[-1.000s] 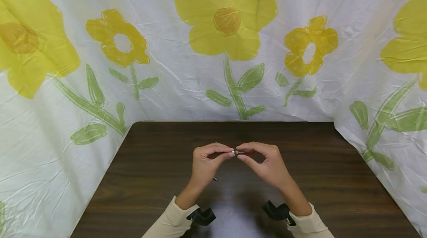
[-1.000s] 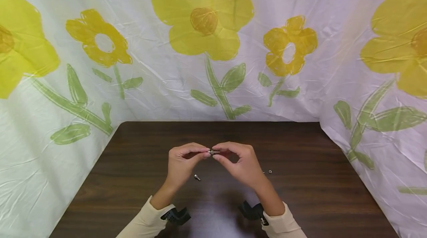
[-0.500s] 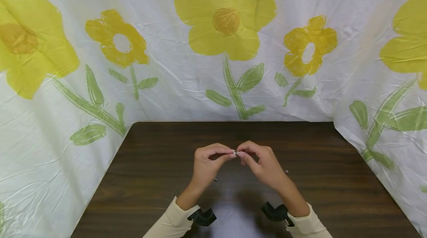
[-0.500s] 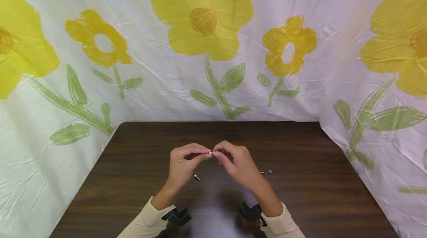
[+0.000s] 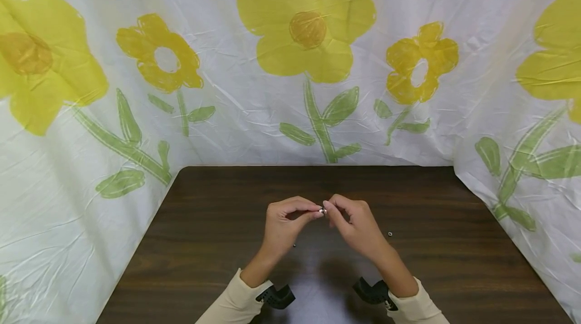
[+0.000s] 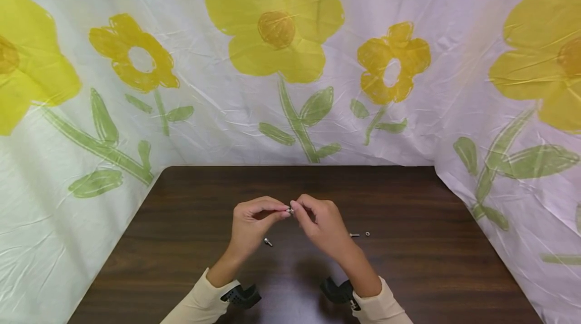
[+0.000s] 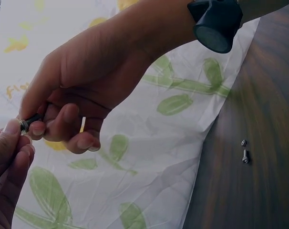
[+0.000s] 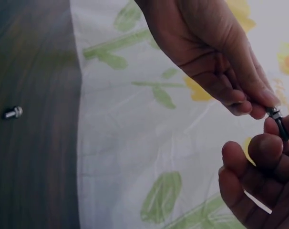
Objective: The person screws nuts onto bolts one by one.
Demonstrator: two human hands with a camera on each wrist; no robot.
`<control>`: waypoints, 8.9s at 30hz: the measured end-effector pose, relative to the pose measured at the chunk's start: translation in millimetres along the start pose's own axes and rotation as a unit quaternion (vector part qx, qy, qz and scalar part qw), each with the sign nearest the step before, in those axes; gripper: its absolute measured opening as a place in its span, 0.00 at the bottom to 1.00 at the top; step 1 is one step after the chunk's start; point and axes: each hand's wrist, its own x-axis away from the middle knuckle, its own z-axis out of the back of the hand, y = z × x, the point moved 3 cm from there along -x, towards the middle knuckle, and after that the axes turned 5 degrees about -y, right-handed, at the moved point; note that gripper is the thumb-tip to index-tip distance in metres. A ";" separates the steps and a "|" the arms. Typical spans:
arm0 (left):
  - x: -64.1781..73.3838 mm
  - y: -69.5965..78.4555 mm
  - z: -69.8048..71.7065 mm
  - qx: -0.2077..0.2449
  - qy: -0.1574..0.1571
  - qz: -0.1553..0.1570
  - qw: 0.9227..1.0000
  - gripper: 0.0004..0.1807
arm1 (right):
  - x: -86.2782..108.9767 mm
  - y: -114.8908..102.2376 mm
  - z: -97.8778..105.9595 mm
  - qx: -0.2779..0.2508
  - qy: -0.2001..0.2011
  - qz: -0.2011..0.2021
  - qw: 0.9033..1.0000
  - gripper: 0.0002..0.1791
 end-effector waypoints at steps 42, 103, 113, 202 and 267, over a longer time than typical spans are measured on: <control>0.3 -3.8 1.2 -0.020 -0.025 0.095 0.995 0.00 | 1.4 -1.9 4.9 -0.016 0.024 0.029 0.999 0.09; -1.7 -5.2 4.3 -0.034 -0.017 0.048 0.998 0.08 | 1.8 -0.9 5.8 0.008 0.029 0.020 0.999 0.09; -1.8 -6.3 5.8 -0.013 -0.012 0.092 0.996 0.07 | 1.7 -1.1 5.8 0.011 0.041 0.026 0.999 0.08; -6.9 10.4 6.0 -0.050 -0.026 0.045 0.997 0.06 | 1.8 -3.0 5.7 0.013 0.031 0.017 0.999 0.08; 25.5 -91.0 1.8 -0.248 -0.258 0.151 0.921 0.04 | 32.1 88.7 -21.5 0.197 -0.126 -0.125 0.964 0.05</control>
